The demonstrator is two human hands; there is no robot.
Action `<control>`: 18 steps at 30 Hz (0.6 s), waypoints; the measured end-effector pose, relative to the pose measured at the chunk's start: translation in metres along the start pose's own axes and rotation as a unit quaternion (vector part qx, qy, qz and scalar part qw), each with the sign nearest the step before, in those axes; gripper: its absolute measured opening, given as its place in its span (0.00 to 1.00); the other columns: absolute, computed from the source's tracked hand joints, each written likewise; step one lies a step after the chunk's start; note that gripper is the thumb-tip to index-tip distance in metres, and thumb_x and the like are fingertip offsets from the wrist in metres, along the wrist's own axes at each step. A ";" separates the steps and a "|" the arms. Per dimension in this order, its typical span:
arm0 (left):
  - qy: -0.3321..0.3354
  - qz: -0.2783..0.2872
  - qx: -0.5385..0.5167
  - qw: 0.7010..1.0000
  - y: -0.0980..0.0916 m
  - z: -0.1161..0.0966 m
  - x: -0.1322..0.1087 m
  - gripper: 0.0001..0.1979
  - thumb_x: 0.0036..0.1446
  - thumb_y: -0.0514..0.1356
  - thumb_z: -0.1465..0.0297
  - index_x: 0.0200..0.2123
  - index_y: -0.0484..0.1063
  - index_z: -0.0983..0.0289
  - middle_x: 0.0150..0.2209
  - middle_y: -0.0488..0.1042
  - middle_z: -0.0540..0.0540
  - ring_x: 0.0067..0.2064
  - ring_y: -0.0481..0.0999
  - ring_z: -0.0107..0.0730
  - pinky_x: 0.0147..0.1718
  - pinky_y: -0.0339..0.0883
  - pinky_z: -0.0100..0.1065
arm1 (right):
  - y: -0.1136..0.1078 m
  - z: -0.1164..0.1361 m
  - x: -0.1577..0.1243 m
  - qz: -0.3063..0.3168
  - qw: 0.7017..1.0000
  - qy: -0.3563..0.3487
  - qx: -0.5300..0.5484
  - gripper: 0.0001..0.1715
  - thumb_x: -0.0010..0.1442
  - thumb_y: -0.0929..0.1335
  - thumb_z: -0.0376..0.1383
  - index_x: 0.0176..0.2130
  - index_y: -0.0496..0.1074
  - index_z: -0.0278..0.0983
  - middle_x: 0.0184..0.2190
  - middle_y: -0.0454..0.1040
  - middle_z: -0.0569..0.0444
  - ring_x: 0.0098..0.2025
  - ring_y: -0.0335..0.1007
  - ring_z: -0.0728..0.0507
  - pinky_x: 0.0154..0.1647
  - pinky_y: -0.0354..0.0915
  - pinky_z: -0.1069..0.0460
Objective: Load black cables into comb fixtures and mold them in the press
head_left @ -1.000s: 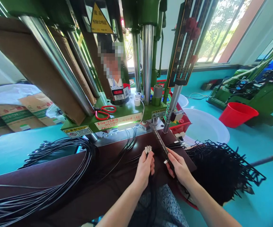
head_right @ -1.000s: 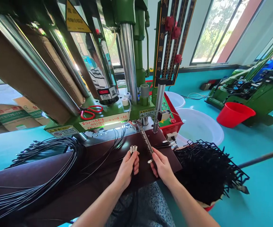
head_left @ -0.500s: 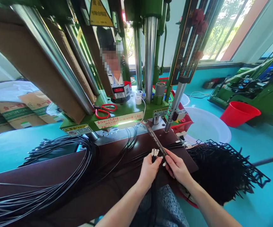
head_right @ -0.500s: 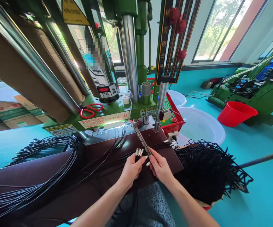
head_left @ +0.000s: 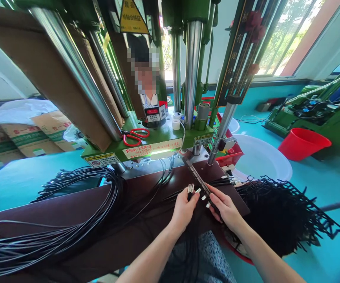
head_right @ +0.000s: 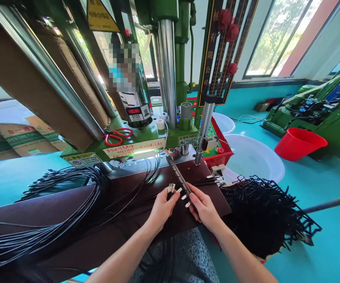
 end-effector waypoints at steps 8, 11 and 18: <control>0.002 0.000 0.017 1.000 0.000 0.000 0.001 0.16 0.39 0.64 0.59 0.21 0.64 0.64 0.11 0.54 0.41 0.14 0.50 0.17 0.13 0.41 0.24 | 0.004 0.003 -0.001 0.020 0.995 -0.027 -0.098 0.35 0.58 0.60 0.48 0.59 0.55 0.33 0.14 0.60 0.63 0.12 0.50 0.54 0.11 0.48 0.59; -0.004 0.003 0.012 1.000 -0.002 -0.003 -0.001 0.17 0.38 0.64 0.59 0.21 0.63 0.65 0.11 0.55 0.42 0.14 0.50 0.16 0.13 0.42 0.23 | 0.007 0.002 -0.001 0.028 0.989 -0.044 -0.141 0.34 0.58 0.59 0.48 0.59 0.54 0.35 0.15 0.60 0.63 0.13 0.51 0.54 0.12 0.51 0.58; 0.008 -0.009 0.008 1.000 -0.001 -0.003 -0.002 0.16 0.38 0.64 0.60 0.20 0.64 0.65 0.12 0.57 0.42 0.14 0.52 0.17 0.13 0.44 0.23 | 0.010 0.002 -0.001 0.037 0.989 -0.042 -0.135 0.34 0.58 0.59 0.48 0.60 0.53 0.35 0.13 0.57 0.64 0.12 0.49 0.54 0.12 0.48 0.58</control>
Point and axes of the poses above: each hand's wrist, its own x-axis towards the middle knuckle, its own y-axis out of the palm, z = x × y, the point moved 6 cm from there along x, towards the middle knuckle
